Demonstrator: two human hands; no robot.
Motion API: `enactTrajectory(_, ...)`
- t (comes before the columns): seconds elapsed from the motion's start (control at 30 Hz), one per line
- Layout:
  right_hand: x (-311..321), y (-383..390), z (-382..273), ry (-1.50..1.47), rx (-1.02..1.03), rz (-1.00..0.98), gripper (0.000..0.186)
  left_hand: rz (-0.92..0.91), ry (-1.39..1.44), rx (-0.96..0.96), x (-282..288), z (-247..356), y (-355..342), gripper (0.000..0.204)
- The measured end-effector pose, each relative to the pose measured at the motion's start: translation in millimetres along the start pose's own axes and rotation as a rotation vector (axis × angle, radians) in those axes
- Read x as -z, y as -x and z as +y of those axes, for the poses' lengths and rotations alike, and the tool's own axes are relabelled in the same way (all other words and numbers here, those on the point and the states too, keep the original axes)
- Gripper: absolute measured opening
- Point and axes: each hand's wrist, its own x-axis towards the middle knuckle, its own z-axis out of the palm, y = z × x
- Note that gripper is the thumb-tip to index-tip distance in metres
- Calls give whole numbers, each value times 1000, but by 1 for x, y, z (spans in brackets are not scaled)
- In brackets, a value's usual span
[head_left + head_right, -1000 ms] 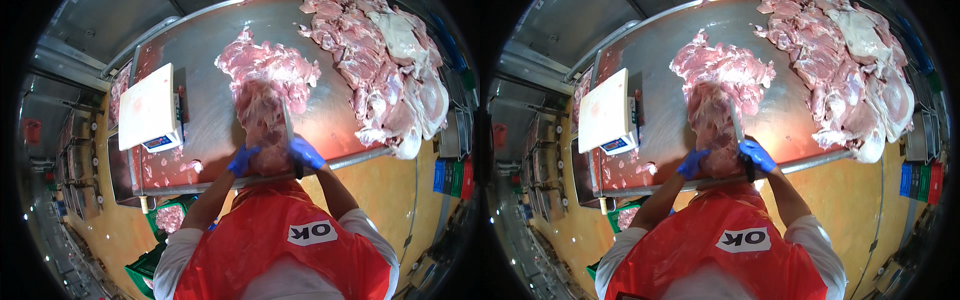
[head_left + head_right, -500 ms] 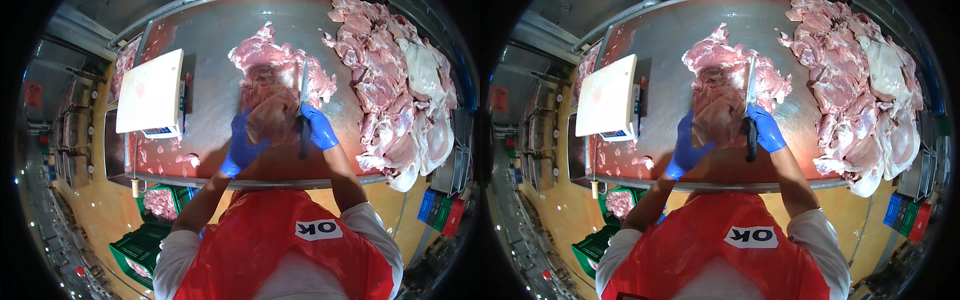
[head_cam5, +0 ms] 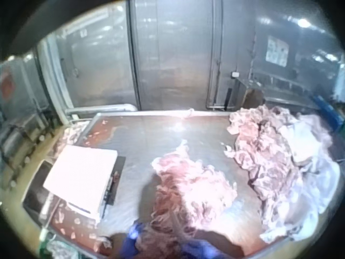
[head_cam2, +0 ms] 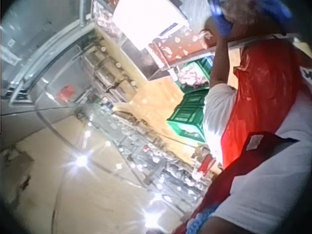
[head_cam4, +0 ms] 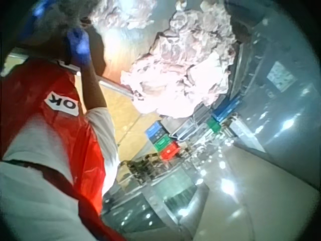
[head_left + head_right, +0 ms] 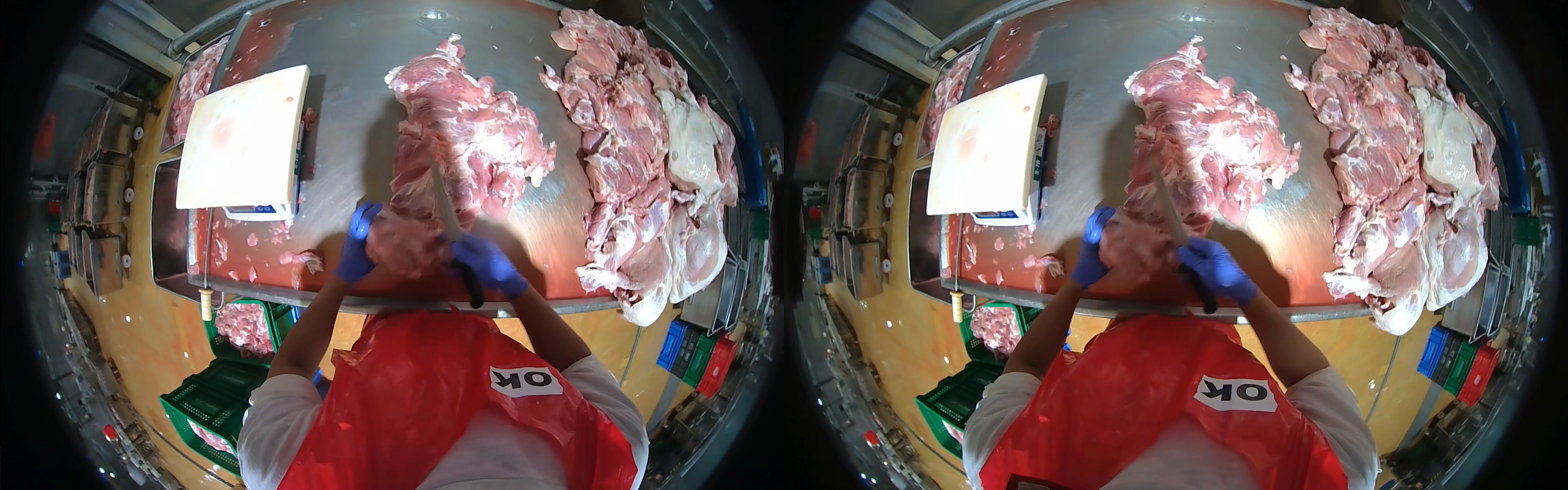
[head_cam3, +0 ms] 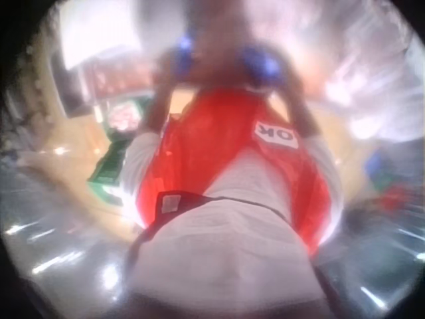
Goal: The person cuts large pieces of raw meat on a stainless steel table using a knife, separates portions, and places them into green crates and metal trays. The person also uses a digital scale to weigh portions of meat during the process.
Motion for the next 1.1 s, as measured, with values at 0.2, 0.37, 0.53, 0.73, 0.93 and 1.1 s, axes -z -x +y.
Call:
enactTrajectory(0.2,80,-60,-77,1542,464,253,22,-55,-148,139,21,-27,14,61)
enactTrajectory(0.37,46,-127,-122,1542,302,46,24,135,-223,141,6,57,-61,55)
enactTrajectory(0.53,18,-161,-131,1943,248,-212,29,67,-433,262,-42,49,-94,52)
enactTrajectory(0.73,58,-129,-133,1912,234,-287,24,94,-466,369,-48,42,-87,51)
enactTrajectory(0.93,56,-154,-112,1348,69,-92,30,95,-430,342,-56,29,-80,50)
enactTrajectory(1.1,44,-181,-98,2013,378,-294,22,89,-447,366,-52,32,-80,49)
